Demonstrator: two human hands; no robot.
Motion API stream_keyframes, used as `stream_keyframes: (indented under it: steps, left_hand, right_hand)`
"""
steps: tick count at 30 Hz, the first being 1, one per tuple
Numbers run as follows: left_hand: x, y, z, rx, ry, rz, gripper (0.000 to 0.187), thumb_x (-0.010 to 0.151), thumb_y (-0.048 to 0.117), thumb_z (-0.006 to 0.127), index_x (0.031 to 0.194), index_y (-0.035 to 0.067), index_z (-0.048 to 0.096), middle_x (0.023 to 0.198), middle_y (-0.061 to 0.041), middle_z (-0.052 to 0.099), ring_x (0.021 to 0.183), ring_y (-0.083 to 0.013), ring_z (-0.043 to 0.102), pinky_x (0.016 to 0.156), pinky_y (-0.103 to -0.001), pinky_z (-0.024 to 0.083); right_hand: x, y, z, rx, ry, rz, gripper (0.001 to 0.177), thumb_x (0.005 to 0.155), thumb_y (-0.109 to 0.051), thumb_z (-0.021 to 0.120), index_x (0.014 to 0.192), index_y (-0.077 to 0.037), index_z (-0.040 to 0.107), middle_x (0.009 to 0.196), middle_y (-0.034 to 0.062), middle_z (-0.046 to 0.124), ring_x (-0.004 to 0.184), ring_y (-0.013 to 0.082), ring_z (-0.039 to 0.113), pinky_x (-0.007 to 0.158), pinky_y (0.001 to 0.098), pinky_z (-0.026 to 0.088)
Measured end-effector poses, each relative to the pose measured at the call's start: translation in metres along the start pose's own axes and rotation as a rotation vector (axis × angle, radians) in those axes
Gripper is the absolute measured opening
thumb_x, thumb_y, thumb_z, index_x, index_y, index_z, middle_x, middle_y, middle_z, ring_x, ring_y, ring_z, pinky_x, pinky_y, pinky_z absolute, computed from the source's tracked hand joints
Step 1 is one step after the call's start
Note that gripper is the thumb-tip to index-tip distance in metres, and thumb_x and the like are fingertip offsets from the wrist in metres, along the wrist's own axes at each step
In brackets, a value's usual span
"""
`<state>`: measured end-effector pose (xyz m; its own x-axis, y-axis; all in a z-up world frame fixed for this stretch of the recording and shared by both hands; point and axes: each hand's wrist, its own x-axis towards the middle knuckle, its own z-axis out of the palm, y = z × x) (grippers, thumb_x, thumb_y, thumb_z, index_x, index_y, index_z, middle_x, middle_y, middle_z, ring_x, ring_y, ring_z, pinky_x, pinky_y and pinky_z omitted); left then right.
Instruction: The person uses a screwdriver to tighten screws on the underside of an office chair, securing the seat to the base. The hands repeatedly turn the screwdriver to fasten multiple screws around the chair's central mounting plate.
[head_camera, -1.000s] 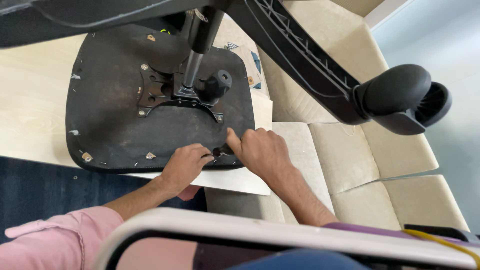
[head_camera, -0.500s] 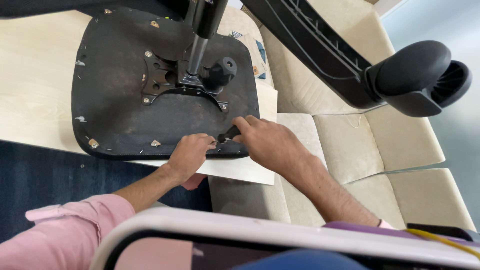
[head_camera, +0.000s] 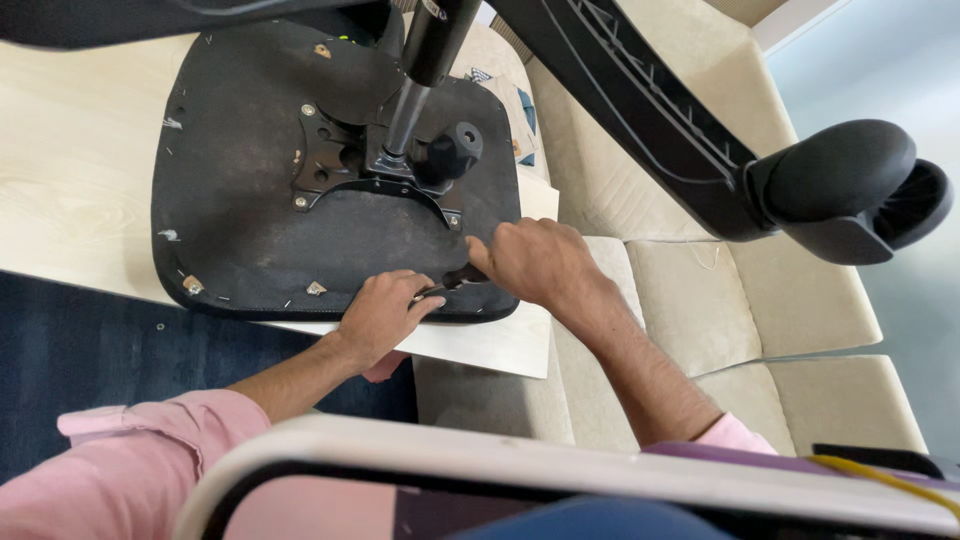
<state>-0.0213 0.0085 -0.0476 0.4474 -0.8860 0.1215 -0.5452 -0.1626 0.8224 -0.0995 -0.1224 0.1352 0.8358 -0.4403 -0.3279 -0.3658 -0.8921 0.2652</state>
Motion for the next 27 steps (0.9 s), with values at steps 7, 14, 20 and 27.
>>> stream_keyframes:
  steps: [7,14,20,27]
  left_hand:
    - [0.006,-0.004,0.006,0.258,0.015,0.177,0.027,0.098,0.025,0.064,0.093,0.0,0.073,0.087,-0.014,0.074,0.083,-0.0273,0.075,0.075,-0.039,0.062]
    - [0.005,-0.009,0.004,0.065,0.068,0.144,0.023,0.096,0.021,0.063,0.095,0.0,0.073,0.088,-0.015,0.075,0.08,-0.0316,0.074,0.073,-0.043,0.06]
    - [0.003,-0.009,0.003,0.073,0.046,0.146,0.024,0.098,0.021,0.063,0.094,-0.001,0.072,0.089,-0.015,0.074,0.083,-0.0311,0.074,0.077,-0.042,0.059]
    - [0.006,-0.02,0.011,0.291,0.093,0.334,0.022,0.09,0.006,0.058,0.104,0.0,0.075,0.105,-0.012,0.076,0.094,-0.0275,0.074,0.084,-0.038,0.06]
  right_hand:
    - [0.004,-0.007,0.001,0.076,0.048,0.09,0.058,0.108,-0.045,0.044,0.078,-0.003,0.07,0.066,0.017,0.07,0.066,0.0332,0.074,0.064,0.044,0.06]
    - [-0.037,-0.003,-0.014,0.028,0.231,-0.37,0.043,0.094,-0.021,0.064,0.132,-0.003,0.056,0.107,0.0171,0.064,0.09,0.0313,0.073,0.068,0.0417,0.061]
    - [-0.029,-0.005,-0.021,0.01,0.014,-0.266,0.036,0.097,-0.019,0.06,0.128,-0.002,0.057,0.104,0.0183,0.067,0.087,0.0318,0.074,0.07,0.0417,0.061]
    - [-0.005,-0.012,-0.04,0.109,-0.057,-0.185,0.035,0.097,-0.031,0.062,0.109,0.002,0.067,0.076,0.0261,0.073,0.077,0.0409,0.074,0.072,0.0503,0.058]
